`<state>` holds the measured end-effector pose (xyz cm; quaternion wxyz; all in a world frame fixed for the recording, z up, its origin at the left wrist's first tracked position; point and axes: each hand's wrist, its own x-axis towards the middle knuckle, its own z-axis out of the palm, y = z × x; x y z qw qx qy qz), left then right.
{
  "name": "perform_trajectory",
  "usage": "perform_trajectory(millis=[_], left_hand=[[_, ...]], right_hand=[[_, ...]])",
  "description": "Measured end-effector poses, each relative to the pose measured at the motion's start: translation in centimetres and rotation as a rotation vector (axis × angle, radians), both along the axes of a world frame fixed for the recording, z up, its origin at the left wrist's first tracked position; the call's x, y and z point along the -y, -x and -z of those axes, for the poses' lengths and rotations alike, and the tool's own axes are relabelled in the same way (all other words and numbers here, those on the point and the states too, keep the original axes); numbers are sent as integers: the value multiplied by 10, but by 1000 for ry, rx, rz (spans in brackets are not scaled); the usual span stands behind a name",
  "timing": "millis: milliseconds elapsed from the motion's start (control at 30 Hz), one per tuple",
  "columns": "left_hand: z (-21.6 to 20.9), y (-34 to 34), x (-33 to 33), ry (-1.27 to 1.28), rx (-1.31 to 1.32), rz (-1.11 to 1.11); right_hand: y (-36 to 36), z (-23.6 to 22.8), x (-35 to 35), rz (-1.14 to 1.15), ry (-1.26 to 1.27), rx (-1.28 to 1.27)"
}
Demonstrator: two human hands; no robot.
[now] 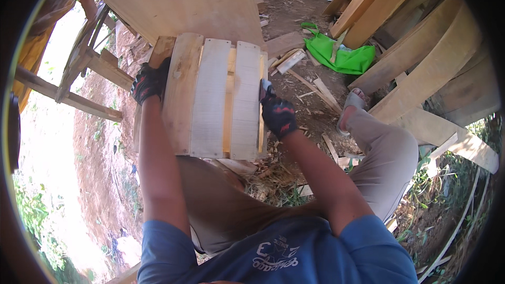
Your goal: The person is finishing a wooden crate by scraping the wooden slats with a hand tool and hammering parts with a small axe.
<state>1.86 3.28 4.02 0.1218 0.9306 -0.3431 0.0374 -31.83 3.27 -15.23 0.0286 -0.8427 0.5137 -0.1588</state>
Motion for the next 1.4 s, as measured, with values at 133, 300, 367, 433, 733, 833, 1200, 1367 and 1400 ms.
perform_trajectory(millis=[133, 300, 367, 433, 733, 833, 1200, 1367, 1400], left_hand=[[0, 1, 5, 11, 7, 21], [2, -6, 4, -5, 7, -9], [5, -9, 5, 10, 4, -27], [7, -5, 8, 5, -16, -31], [2, -10, 2, -21, -24, -64], [-1, -7, 3, -16, -12, -53], [9, -10, 5, 20, -3, -5], [9, -9, 4, 18, 3, -29], [9, -10, 3, 19, -1, -30]], right_hand=[[5, 21, 73, 18, -28, 86], [-12, 4, 125, -12, 24, 85], [-8, 3, 134, -70, 41, 113], [-3, 7, 130, -78, 66, 74], [15, 9, 15, -235, 104, 82], [27, -4, -56, -199, 11, 81], [31, -16, -55, -179, 113, 2], [1, -14, 51, -70, -90, 143], [-6, -18, 72, -42, -145, 147]])
